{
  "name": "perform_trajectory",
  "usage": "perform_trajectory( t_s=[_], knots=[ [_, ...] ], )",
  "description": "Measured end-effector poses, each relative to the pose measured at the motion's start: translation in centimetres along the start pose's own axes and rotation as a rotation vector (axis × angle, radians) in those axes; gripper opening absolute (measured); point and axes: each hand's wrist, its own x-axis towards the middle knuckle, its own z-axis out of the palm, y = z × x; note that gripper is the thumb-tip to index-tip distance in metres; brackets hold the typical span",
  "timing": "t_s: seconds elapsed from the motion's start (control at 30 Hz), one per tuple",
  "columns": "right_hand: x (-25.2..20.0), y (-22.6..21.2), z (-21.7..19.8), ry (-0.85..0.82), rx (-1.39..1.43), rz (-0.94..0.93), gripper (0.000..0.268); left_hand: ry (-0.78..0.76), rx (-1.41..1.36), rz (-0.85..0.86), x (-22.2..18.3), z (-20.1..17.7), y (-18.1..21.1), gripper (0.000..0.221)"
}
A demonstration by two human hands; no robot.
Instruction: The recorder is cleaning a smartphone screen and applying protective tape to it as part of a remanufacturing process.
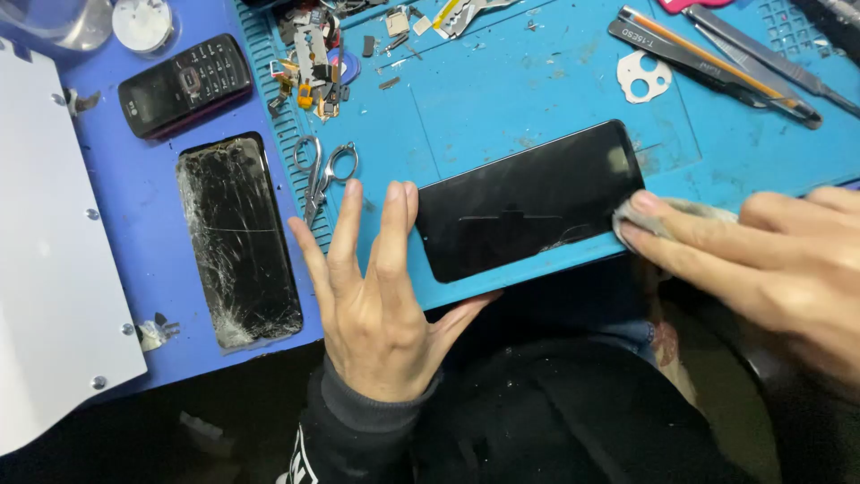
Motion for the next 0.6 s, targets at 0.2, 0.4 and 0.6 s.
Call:
perform_trajectory(
  t_s=[0.2,0.4,0.6],
  knots=[
    [5.0,-1.0,-5.1,0.342,-0.184,0.183,0.053,0.003,0.021,-0.005,0.1,-0.1,0.2,0.11],
    [-1.2,-0.4,-1.1,-0.187,0.083,0.109,0.082,-0.001,-0.004,0.0,-0.1,-0.1,0.0,0.109],
    [-3.7,1.6,-4.0,0.112,0.383,-0.047,0.09,-0.004,-0.013,0.012,0.4,-0.7,0.2,0.112]
  ],
)
